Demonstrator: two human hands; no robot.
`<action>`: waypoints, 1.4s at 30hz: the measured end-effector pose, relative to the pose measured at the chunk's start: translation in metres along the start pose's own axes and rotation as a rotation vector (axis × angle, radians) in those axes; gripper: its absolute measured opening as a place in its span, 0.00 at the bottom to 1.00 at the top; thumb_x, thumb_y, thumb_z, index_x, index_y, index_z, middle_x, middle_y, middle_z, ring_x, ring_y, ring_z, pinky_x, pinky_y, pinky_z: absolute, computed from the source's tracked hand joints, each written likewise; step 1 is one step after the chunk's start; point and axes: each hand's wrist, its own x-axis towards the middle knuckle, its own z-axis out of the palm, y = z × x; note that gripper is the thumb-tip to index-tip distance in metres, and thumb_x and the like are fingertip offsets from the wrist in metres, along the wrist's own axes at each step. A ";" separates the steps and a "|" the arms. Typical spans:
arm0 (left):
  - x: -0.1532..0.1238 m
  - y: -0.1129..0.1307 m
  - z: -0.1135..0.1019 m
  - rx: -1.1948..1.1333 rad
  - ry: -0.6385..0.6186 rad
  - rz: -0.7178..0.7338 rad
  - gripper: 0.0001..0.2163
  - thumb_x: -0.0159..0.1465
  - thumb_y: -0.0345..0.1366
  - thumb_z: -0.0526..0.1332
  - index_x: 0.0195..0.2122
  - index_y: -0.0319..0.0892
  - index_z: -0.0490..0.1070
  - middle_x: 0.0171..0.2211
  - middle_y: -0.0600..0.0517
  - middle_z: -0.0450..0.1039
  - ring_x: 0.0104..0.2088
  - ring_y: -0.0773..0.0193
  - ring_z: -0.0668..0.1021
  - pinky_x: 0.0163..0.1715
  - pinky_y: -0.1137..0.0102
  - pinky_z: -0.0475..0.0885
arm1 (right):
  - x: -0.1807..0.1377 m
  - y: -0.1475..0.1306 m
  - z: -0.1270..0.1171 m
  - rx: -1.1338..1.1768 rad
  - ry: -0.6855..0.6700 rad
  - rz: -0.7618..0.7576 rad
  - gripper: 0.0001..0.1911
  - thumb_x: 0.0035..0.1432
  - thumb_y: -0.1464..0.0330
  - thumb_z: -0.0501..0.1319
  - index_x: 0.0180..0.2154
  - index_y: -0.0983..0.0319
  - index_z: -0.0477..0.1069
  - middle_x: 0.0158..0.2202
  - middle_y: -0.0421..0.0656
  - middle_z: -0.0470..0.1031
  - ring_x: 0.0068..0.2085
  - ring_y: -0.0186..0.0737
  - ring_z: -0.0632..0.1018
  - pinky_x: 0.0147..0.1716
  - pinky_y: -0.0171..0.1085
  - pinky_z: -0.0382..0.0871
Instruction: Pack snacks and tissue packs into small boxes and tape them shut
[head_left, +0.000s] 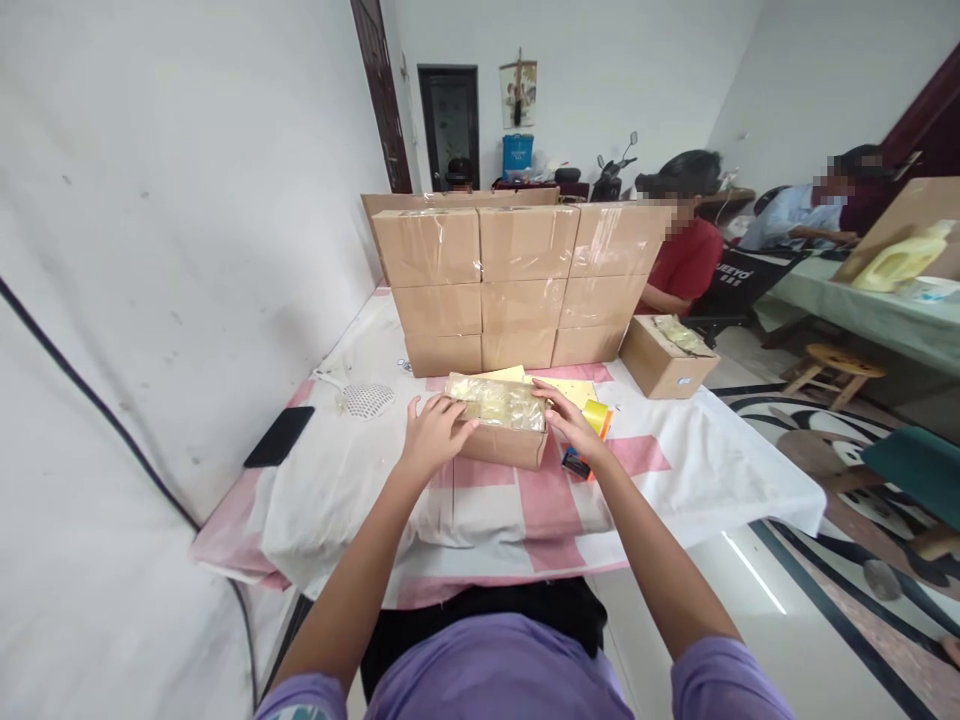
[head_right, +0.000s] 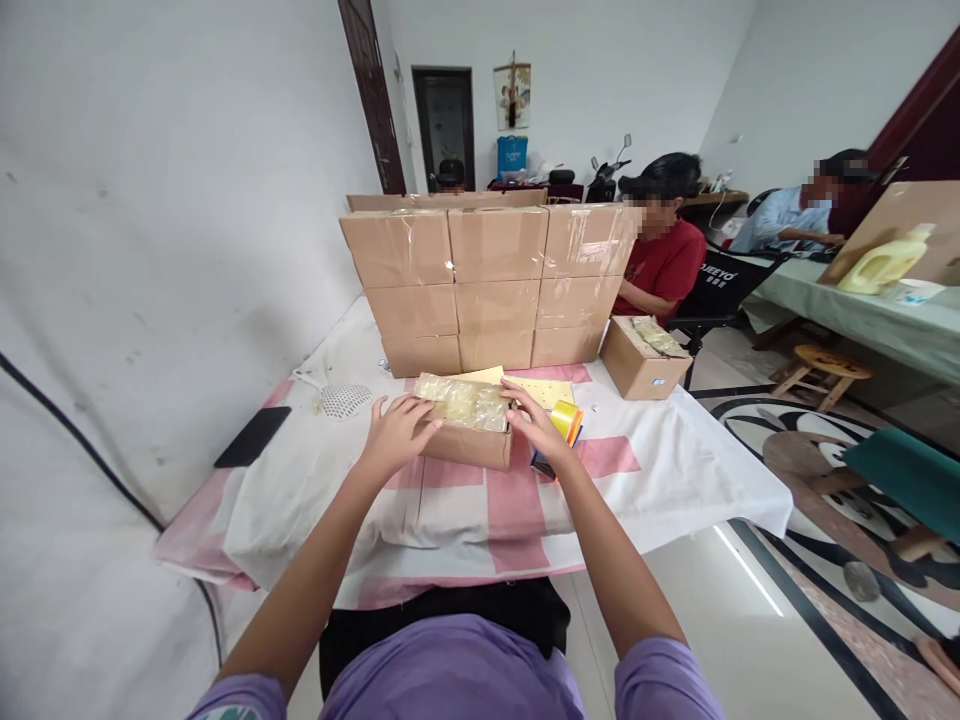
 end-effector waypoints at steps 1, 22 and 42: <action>0.001 0.003 0.000 0.018 0.000 0.035 0.15 0.70 0.47 0.57 0.50 0.47 0.76 0.55 0.43 0.76 0.61 0.48 0.72 0.67 0.42 0.49 | 0.002 0.001 0.002 -0.006 0.004 -0.010 0.30 0.62 0.44 0.60 0.57 0.55 0.72 0.69 0.50 0.63 0.70 0.52 0.63 0.66 0.52 0.57; -0.024 0.073 0.035 -0.272 0.198 0.069 0.14 0.72 0.41 0.54 0.50 0.46 0.77 0.51 0.44 0.77 0.54 0.50 0.76 0.58 0.52 0.67 | -0.071 0.040 -0.008 0.111 0.474 0.318 0.27 0.53 0.45 0.66 0.38 0.63 0.77 0.39 0.50 0.82 0.40 0.51 0.82 0.42 0.47 0.78; -0.083 0.158 0.066 -1.164 -0.289 -0.183 0.11 0.67 0.43 0.63 0.38 0.44 0.83 0.46 0.43 0.77 0.50 0.54 0.78 0.55 0.59 0.73 | -0.136 -0.007 0.027 -0.422 0.581 0.113 0.29 0.69 0.46 0.40 0.23 0.54 0.60 0.24 0.45 0.66 0.28 0.46 0.70 0.33 0.46 0.68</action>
